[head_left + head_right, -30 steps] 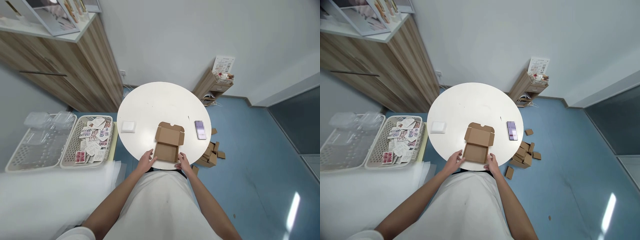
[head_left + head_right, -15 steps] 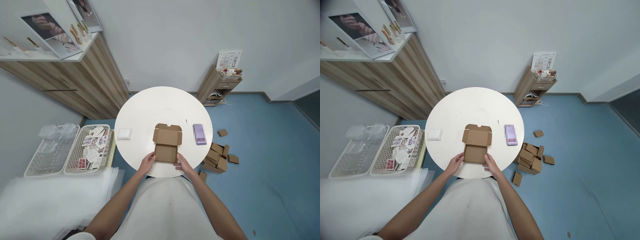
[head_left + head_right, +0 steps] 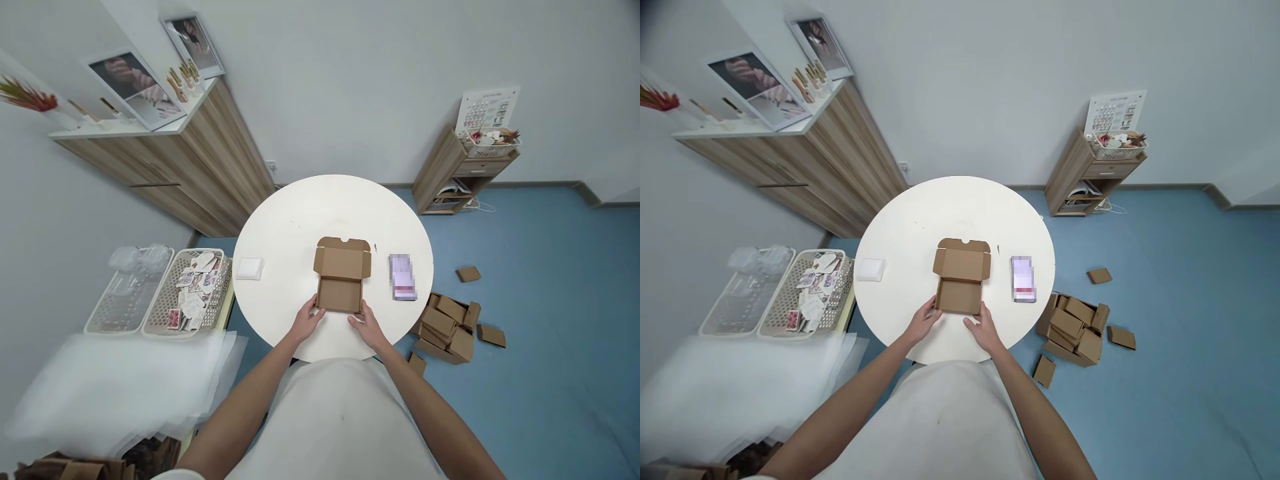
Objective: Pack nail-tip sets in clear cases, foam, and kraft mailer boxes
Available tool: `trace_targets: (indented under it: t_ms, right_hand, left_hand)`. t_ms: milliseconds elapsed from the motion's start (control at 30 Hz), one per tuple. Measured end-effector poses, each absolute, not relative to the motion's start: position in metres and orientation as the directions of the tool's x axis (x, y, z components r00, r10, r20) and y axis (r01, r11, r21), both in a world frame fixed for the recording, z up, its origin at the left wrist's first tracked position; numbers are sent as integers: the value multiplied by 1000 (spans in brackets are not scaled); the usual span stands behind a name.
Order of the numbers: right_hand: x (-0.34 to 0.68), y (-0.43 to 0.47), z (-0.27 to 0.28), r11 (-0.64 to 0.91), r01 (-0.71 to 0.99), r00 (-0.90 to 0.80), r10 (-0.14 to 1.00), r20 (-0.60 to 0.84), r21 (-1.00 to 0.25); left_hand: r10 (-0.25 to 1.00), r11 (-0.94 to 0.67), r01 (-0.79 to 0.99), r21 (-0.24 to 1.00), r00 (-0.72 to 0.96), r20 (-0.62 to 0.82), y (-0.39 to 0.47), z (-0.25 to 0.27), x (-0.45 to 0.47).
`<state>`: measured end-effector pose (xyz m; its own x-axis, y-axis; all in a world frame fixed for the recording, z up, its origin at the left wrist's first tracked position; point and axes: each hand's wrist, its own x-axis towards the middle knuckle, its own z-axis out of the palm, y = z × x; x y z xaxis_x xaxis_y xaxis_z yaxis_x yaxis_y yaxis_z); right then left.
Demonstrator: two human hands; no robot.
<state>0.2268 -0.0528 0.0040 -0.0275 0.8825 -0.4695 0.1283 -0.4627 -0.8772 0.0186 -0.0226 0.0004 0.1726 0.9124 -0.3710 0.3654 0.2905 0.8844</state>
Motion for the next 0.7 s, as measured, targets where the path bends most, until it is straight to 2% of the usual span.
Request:
trace_targets:
  t_ms: [233, 500, 700]
  right_hand:
    - [233, -57, -14, -369, 264, 31, 927, -375, -891]
    - [234, -70, -29, -215, 308, 19, 975, -220, -927]
    - [231, -72, -34, -200, 328, 94, 979, -179, -923]
  left_hand:
    - [878, 303, 468, 830, 201, -434, -26, 7, 18]
    - [900, 219, 535, 816, 211, -381, -32, 7, 21]
    - [909, 231, 564, 793, 166, -382, -39, 5, 19]
